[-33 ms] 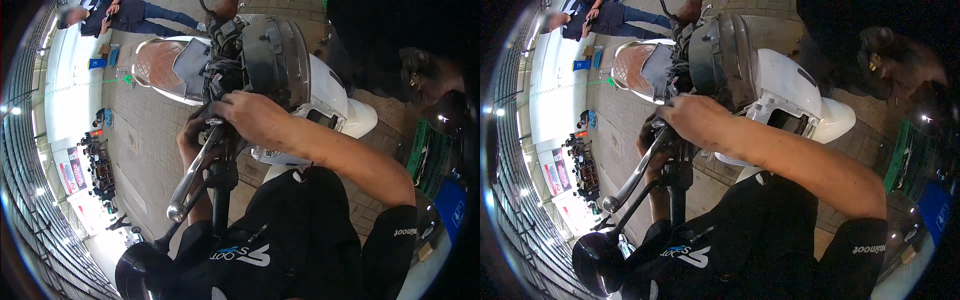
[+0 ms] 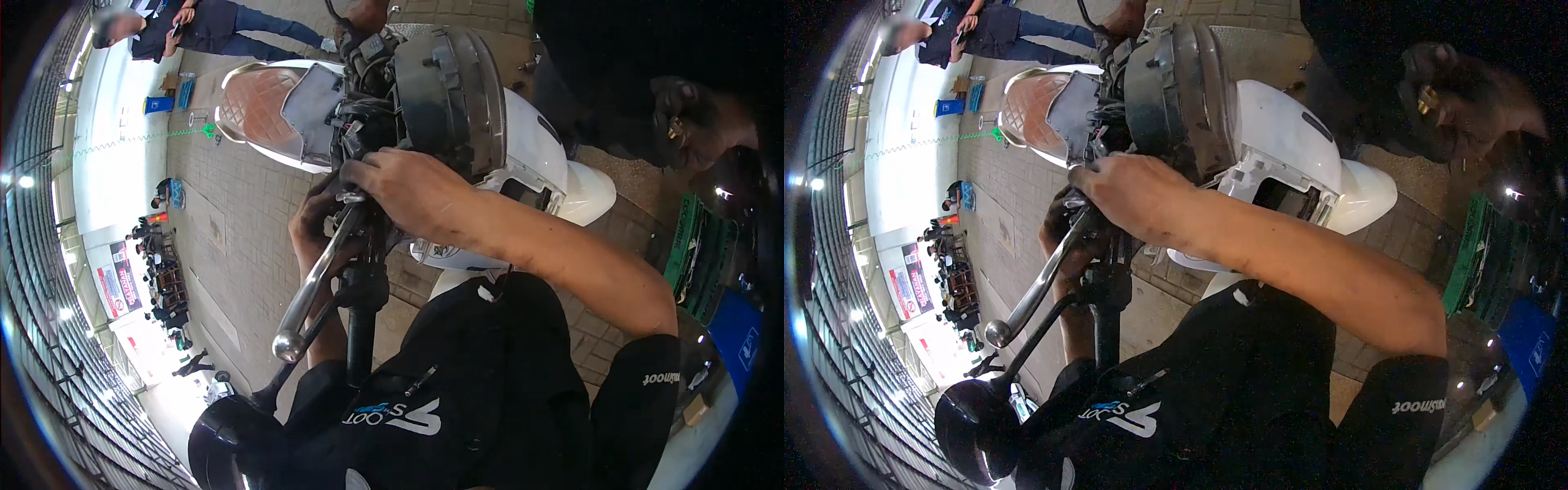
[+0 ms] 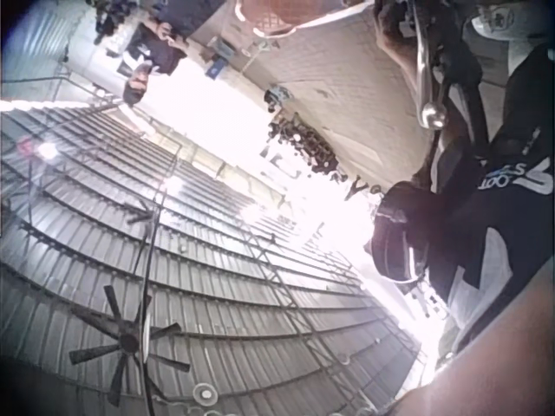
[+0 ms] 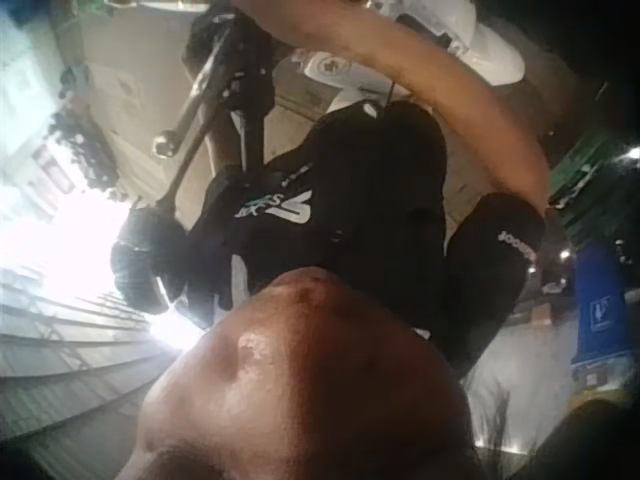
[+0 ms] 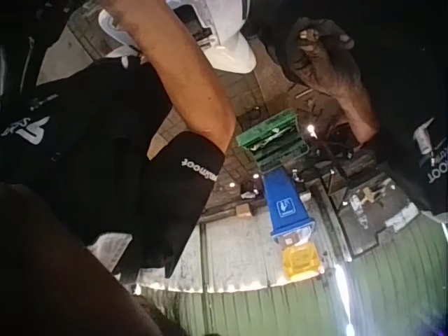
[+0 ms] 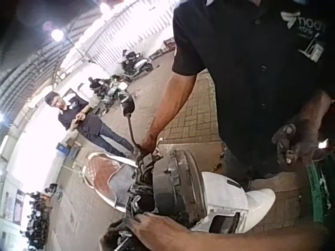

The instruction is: The person disassembles and reassembles parts of a scooter's front assembly by hand and using a wrench, loosening bolts and detaching components near the handlebars.

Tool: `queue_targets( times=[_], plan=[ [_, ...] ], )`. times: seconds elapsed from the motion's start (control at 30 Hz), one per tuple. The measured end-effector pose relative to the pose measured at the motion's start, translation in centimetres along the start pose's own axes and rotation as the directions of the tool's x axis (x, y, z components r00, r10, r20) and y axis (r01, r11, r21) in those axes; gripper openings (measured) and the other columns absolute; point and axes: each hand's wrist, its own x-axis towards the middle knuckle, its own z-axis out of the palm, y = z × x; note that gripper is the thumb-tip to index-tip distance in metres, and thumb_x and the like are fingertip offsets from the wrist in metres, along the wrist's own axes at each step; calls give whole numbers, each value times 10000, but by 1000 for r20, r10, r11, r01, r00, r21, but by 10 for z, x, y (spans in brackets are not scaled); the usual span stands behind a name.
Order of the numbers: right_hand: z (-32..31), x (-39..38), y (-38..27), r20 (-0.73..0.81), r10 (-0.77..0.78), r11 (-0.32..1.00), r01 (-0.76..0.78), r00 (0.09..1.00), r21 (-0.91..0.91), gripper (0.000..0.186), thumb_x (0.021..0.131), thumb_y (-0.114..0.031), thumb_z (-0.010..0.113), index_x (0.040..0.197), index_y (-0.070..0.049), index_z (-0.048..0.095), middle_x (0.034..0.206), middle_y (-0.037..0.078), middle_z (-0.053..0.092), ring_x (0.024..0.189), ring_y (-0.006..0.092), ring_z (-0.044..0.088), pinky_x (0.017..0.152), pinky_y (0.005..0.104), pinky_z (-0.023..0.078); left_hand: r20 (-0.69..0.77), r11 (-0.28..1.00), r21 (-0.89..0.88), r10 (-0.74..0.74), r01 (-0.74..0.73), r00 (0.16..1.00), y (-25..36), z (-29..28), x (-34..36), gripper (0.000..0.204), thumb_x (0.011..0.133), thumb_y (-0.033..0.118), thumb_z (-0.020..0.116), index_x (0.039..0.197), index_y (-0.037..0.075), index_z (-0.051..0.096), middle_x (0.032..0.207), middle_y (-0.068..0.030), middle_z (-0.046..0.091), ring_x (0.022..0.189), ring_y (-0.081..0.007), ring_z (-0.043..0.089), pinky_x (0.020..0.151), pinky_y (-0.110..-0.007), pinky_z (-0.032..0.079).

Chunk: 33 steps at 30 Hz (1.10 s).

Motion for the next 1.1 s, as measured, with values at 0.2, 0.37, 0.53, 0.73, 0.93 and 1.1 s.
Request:
queue_targets(
  times=[0.2,0.37,0.53,0.73,0.93,1.1],
  plan=[
    [7,0,1,-43,14,999,-16,999,-50,166,760,-17,543,915,-7,602,873,159,584,863,330,596,751,399,494,-5,994,-45,-104,104,995,-4,-3,-4,494,590,40,746,1055,10,581,987,-88,631,880,-164,593,799,-315,481],
    [7,-3,1,-147,-47,994,31,988,-106,162,745,-21,557,895,-8,618,842,137,580,853,318,595,741,396,496,7,994,11,-106,106,994,3,-4,-2,511,583,41,743,1066,10,579,975,-88,633,871,-163,595,795,-312,483],
    [8,-3,7,-85,-130,988,121,988,-101,194,723,0,557,894,-25,645,858,138,570,848,310,584,736,383,497,13,999,5,-47,47,999,-2,-4,-2,540,564,50,751,1075,13,579,987,-83,631,894,-167,592,817,-321,474],
    [9,-7,7,-94,-106,992,99,990,-77,161,742,-19,546,865,-19,650,843,131,575,852,310,586,734,388,493,-3,983,-139,-125,124,992,10,2,-1,578,564,34,772,1106,25,572,1001,-88,628,913,-178,590,845,-332,470],
    [6,-5,2,-160,-45,998,36,986,-59,182,791,-30,508,970,-19,539,835,149,588,822,329,594,708,406,491,36,995,-30,-98,100,994,15,1,3,550,599,28,778,1105,39,563,1101,-104,593,982,-194,567,859,-339,465],
    [2,-3,-5,-88,35,997,-41,995,-67,241,808,-41,503,1046,-10,492,839,186,589,845,347,599,718,416,499,163,989,112,82,-101,983,9,-7,11,486,640,35,768,1079,35,560,1157,-110,558,999,-194,555,859,-335,461]
  ],
)
